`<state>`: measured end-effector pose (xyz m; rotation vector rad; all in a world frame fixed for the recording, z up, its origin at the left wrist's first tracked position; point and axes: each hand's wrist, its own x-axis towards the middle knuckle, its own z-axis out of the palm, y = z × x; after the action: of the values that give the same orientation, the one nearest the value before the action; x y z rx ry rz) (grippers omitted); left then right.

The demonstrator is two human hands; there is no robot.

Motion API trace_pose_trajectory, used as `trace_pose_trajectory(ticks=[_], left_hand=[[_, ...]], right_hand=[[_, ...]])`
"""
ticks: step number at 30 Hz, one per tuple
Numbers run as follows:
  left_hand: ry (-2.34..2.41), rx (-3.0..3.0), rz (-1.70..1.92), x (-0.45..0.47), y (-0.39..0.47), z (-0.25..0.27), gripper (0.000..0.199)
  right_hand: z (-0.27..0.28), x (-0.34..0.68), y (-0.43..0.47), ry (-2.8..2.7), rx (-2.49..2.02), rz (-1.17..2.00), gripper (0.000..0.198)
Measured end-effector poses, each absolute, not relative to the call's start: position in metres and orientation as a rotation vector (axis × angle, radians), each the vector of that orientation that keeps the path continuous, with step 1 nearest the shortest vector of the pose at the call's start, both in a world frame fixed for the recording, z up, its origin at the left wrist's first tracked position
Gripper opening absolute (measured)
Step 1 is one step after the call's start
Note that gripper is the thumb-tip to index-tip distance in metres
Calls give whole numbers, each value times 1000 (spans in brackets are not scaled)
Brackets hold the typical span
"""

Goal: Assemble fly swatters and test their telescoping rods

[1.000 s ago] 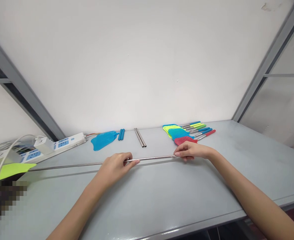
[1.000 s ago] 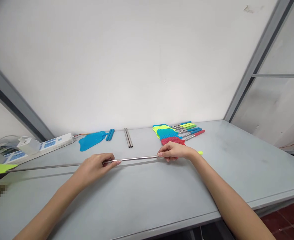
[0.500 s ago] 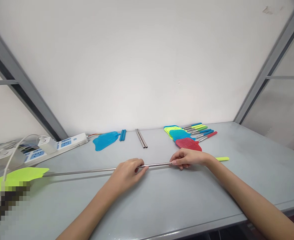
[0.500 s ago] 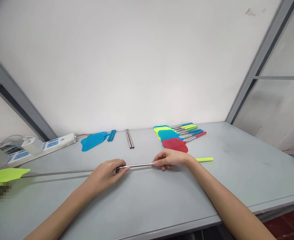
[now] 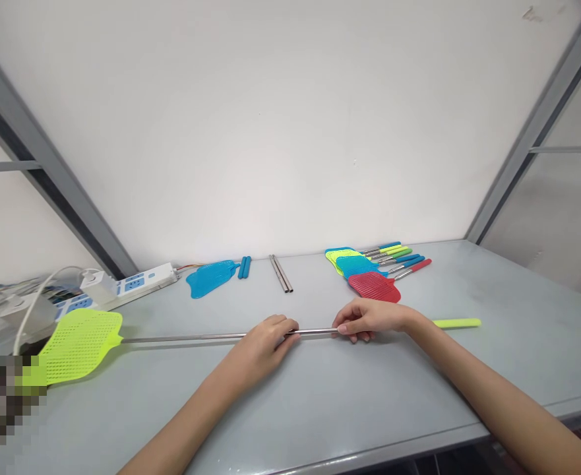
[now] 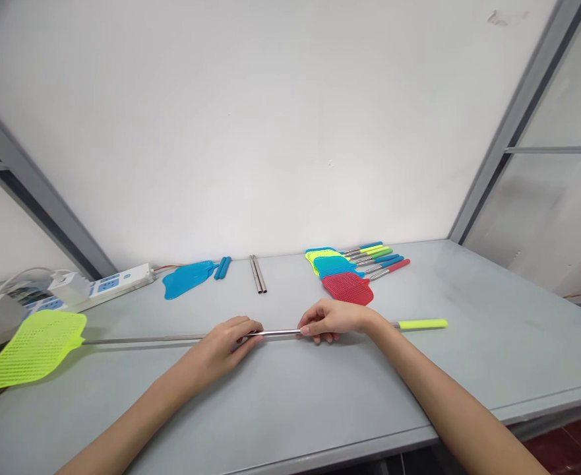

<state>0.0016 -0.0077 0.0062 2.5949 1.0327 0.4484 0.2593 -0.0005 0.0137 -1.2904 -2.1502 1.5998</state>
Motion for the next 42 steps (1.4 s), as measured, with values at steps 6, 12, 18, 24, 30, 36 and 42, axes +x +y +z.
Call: trace_pose_trajectory(ticks=[6,12,18,24,30,36,42], left_hand=[[1014,2570,407,-2,-3,6,24],[1182,2518,307,-24,15,12,25],[1266,2551,259,-43,24,16,30],[1146,2611,326,-25,11,18,29],[1031,2719,389,1,-5,6,23],[918,2754,439,4,-10,-3,40],[879,2886,410,2,-6,-4,75]], right_hand=[[14,262,1,-2151,-1303,1607,33],[15,277,5,-2108,-1294,1680,30],[13,286,7,-2036,-1268,1767,30],[14,275,3,-2044,-1278,1779,29],[15,261,-3,-2037,-1206,1872,32],[15,263,-4,-2009,-1167,1886,32],[12,273,3,-2011,-1173,1830,34]])
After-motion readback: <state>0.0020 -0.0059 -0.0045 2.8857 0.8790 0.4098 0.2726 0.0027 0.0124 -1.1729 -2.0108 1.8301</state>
